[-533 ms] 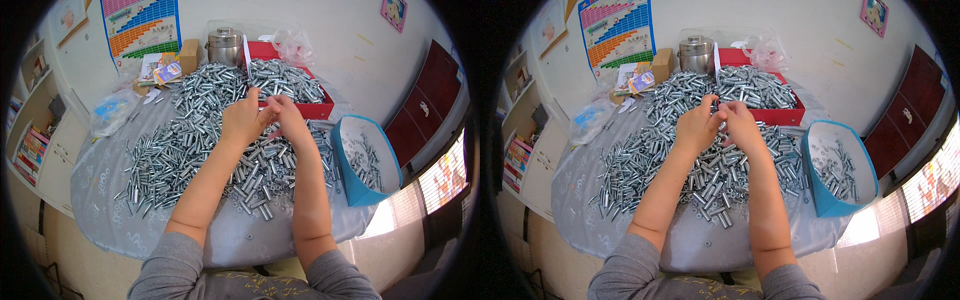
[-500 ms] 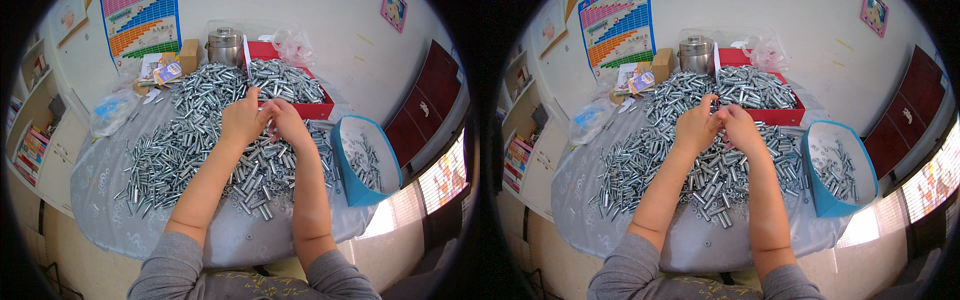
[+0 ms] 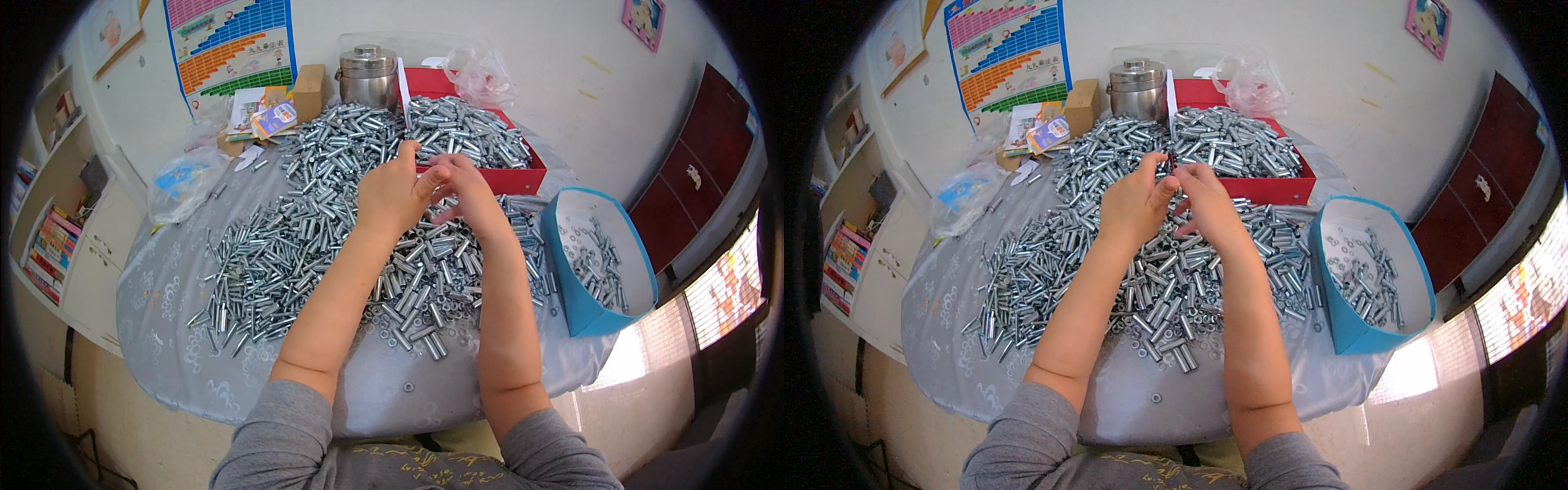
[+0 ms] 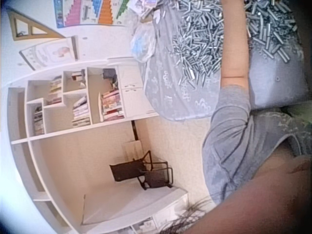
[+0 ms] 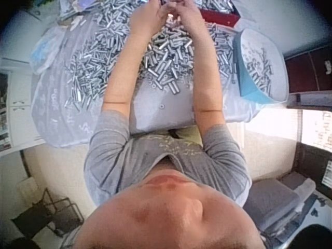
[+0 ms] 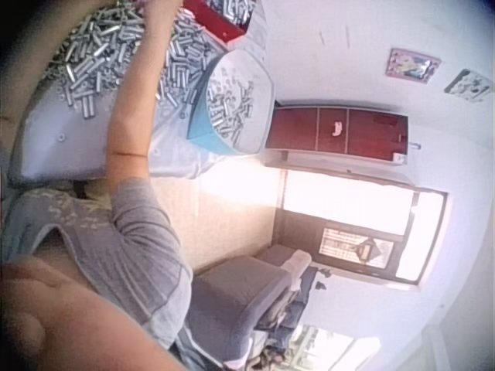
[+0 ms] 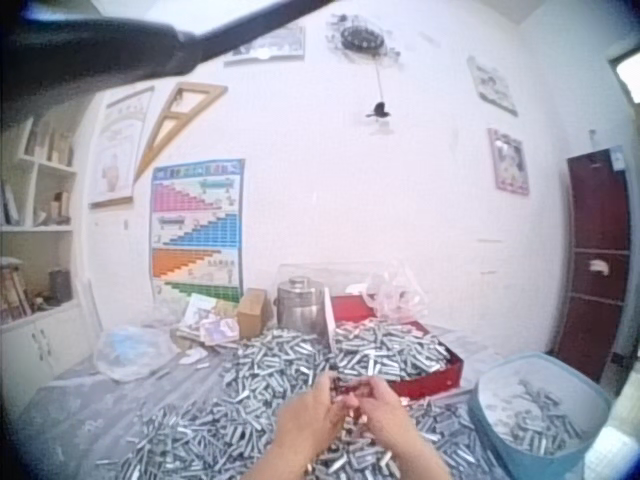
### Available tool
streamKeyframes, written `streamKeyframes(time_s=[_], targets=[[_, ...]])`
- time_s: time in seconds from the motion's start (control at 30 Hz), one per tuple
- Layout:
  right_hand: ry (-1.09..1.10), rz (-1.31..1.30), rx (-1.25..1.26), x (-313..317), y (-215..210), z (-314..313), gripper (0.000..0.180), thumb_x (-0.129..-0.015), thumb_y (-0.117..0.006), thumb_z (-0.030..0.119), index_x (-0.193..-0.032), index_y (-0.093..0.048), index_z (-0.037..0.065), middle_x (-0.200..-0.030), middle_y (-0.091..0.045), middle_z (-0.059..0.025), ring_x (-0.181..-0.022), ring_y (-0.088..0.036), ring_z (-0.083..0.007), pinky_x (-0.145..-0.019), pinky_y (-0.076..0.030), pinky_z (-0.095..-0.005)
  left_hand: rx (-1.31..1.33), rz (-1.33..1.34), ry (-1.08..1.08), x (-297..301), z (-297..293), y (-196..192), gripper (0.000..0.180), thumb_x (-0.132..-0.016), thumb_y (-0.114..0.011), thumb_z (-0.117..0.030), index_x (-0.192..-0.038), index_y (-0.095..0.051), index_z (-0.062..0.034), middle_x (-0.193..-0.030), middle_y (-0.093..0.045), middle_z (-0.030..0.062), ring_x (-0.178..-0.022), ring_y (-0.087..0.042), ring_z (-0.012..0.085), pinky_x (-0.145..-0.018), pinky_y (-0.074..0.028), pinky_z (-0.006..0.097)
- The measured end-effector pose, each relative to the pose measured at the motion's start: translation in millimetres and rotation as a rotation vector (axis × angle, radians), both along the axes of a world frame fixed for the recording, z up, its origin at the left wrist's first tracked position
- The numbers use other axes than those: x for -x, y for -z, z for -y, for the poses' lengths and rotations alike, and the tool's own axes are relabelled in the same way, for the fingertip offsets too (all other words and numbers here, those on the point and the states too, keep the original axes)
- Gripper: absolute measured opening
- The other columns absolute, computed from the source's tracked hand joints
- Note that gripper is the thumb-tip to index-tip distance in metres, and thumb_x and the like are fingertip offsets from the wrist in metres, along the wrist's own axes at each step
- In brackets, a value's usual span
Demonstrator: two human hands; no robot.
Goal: The person repeatedly picks small metal fasteners from a large pile on a table, inserts a small ring into each fastener, and places the assembled unit into a blue container. The process is continuous and repetitive throughout the clip.
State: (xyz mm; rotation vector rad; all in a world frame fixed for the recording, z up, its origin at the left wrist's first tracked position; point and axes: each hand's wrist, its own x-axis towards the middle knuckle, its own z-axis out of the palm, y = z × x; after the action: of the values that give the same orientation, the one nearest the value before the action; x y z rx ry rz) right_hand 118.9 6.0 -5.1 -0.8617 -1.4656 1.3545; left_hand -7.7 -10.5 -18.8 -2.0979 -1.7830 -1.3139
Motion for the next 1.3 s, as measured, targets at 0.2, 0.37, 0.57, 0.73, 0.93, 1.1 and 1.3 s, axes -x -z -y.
streamKeyframes(time_s=[0.2,0.37,0.57,0.73,0.93,1.1,1.3], targets=[[0.017,0.086,-0.058,2.2,7.9,-10.2,0.021,-0.083,-0.045,0.021,-0.092,-0.053,0.004,-0.076,-0.051,-0.0047,-0.059,-0.050,-0.0118,-0.041,-0.046,-0.0269,0.054,-0.024,-0.009,-4.0,2.0,-2.5,0.082,-0.078,-0.015,-0.073,-0.111,-0.048,-0.0054,-0.066,-0.061,0.0161,-0.066,-0.061,0.0352,-0.054,-0.045,0.042],[0.092,0.140,-0.088,-1.4,16.6,-22.0,0.028,-0.084,-0.044,0.027,-0.100,-0.051,0.005,-0.075,-0.051,-0.0044,-0.058,-0.050,-0.0127,-0.042,-0.047,-0.0278,0.086,0.014,0.004,-1.4,0.7,-2.3,0.081,-0.079,-0.015,-0.073,-0.110,-0.049,-0.0059,-0.068,-0.061,0.0155,-0.069,-0.061,0.0347,-0.058,-0.045,0.042],[-0.104,0.114,0.045,-2.7,12.5,-21.1,0.027,-0.085,-0.046,0.027,-0.097,-0.051,0.004,-0.075,-0.053,-0.0065,-0.054,-0.051,-0.0124,-0.039,-0.045,-0.0265,0.109,-0.002,0.003,1.2,1.1,-2.1,0.082,-0.079,-0.014,-0.073,-0.110,-0.049,-0.0059,-0.070,-0.062,0.0149,-0.070,-0.061,0.0349,-0.058,-0.046,0.042],[0.022,-0.032,0.105,10.1,4.8,-5.2,0.020,-0.083,-0.049,0.020,-0.092,-0.050,0.001,-0.067,-0.051,-0.0037,-0.046,-0.047,-0.0095,-0.036,-0.042,-0.0233,0.080,0.009,0.004,-0.9,3.2,-2.5,0.082,-0.079,-0.013,-0.073,-0.111,-0.049,-0.0059,-0.070,-0.062,0.0150,-0.071,-0.061,0.0351,-0.059,-0.046,0.042],[0.031,-0.053,-0.003,9.9,10.3,-11.5,0.026,-0.086,-0.047,0.022,-0.101,-0.051,0.001,-0.072,-0.049,-0.0045,-0.049,-0.046,-0.0117,-0.037,-0.045,-0.0259,0.104,-0.006,-0.019,3.0,-4.0,2.3,0.083,-0.078,-0.014,-0.073,-0.111,-0.049,-0.0054,-0.070,-0.062,0.0151,-0.071,-0.061,0.0354,-0.059,-0.046,0.043],[-0.028,0.107,0.045,1.2,17.3,-23.3,0.025,-0.085,-0.045,0.018,-0.103,-0.051,0.001,-0.076,-0.051,-0.0059,-0.050,-0.049,-0.0130,-0.037,-0.044,-0.0272,0.114,-0.008,-0.022,2.5,-4.3,2.5,0.082,-0.079,-0.015,-0.072,-0.110,-0.049,-0.0053,-0.069,-0.062,0.0146,-0.070,-0.061,0.0353,-0.058,-0.046,0.043],[0.174,0.177,-0.071,3.6,23.8,-22.7,0.028,-0.087,-0.044,0.023,-0.093,-0.056,-0.002,-0.077,-0.055,-0.0102,-0.073,-0.056,-0.0181,-0.057,-0.049,-0.0324,0.089,0.008,-0.028,3.6,-4.8,3.6,0.081,-0.080,-0.015,-0.072,-0.109,-0.050,-0.0052,-0.067,-0.061,0.0141,-0.068,-0.061,0.0346,-0.057,-0.046,0.043]])
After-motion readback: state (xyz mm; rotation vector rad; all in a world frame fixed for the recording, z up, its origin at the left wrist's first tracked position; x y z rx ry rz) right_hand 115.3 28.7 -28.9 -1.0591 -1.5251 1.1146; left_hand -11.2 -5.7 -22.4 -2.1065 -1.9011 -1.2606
